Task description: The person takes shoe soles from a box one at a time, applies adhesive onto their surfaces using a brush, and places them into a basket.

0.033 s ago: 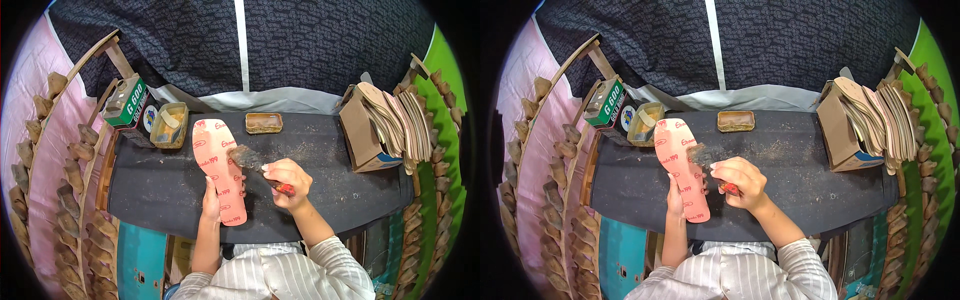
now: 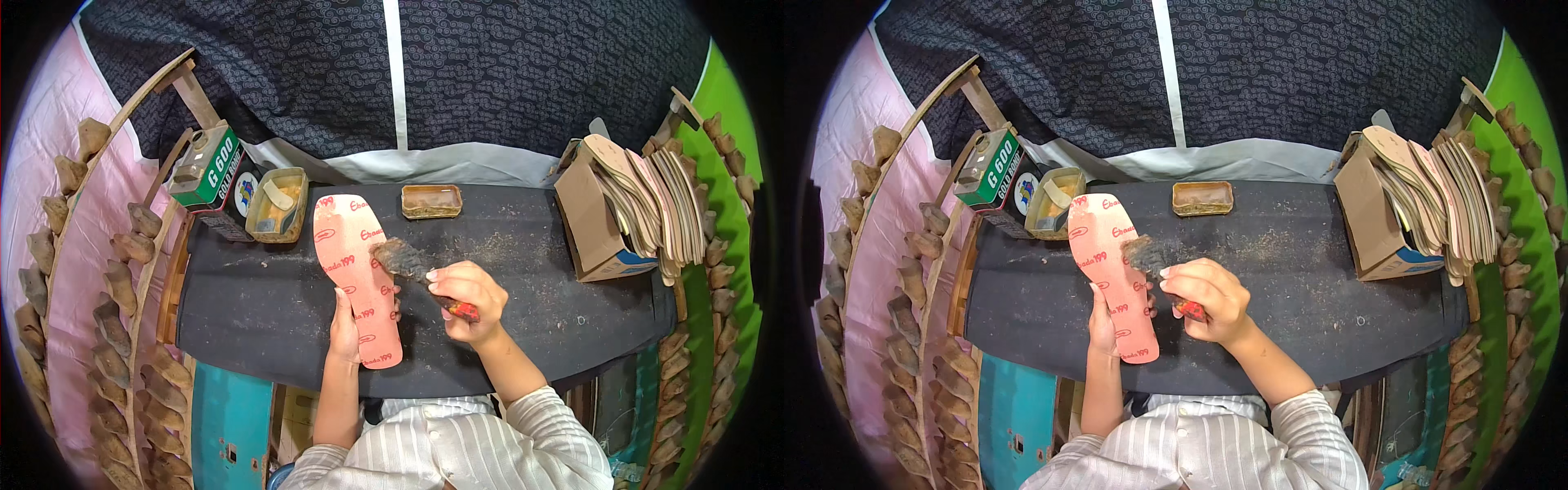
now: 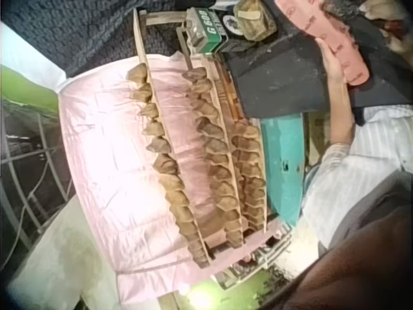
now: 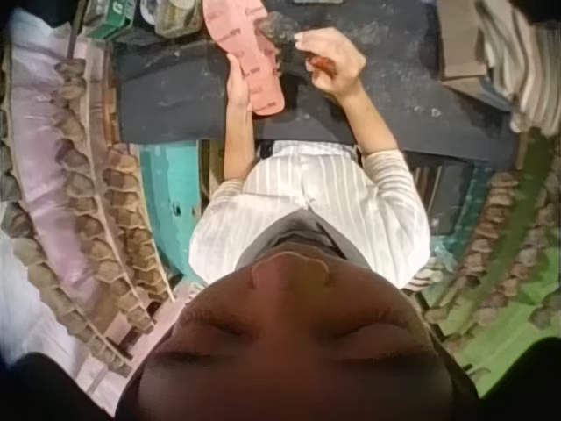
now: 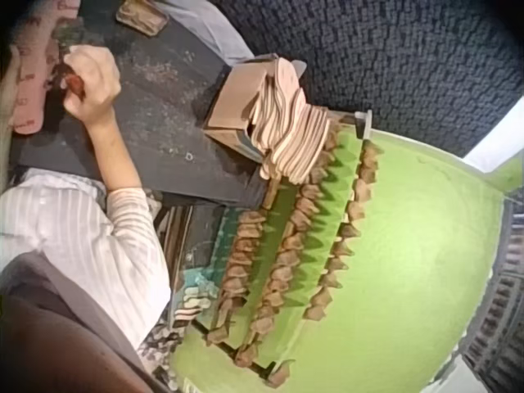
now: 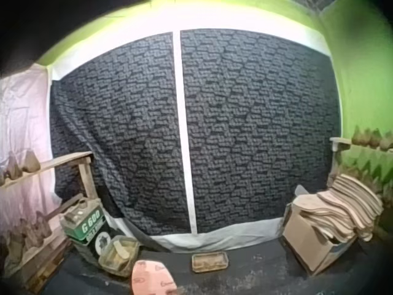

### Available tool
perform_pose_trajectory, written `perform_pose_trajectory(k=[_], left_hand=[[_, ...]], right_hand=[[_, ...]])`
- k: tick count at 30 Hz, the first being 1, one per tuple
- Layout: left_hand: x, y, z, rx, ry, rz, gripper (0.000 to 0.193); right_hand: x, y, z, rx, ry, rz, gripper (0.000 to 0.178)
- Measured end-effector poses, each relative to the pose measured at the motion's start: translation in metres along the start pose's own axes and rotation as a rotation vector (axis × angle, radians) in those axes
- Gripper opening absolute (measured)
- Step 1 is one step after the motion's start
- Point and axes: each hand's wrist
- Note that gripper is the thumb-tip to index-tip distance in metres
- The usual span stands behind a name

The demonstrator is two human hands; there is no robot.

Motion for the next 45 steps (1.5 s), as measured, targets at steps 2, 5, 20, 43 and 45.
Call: perform_pose_trajectory(k=[2,5,20,43,45], left_hand=[[0.0,0.003,0.002,0.003,0.056,0.018,0.064],[0.001,0.005,0.001,0.038,0.197,0.036,0.065],[-0.002,0.001,0.01,0.006,0.099,-0.083,0.069],[-0.002,0.012,-0.019,0.055,0.074,0.028,0.067],[-0.003,0.013,-0.015,0.047,0.07,0.032,0.066]], right_hand=[[-0.009,-0.001,0.003,0.007,-0.004,0.006,0.036],[-0.02,-0.007,0.005,0.081,-0.072,0.061,0.02],[-0.006,0.001,0.021,-0.03,-0.142,-0.033,0.03],[-0.011,-0.01,0.003,0.118,-0.192,0.034,0.02],[-0.003,-0.001,-0.005,0.021,-0.051,0.092,0.025]])
Point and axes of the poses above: each hand's wrist, its own x-axis towards the middle knuckle, its own z-axis out of the palm, y = z × x
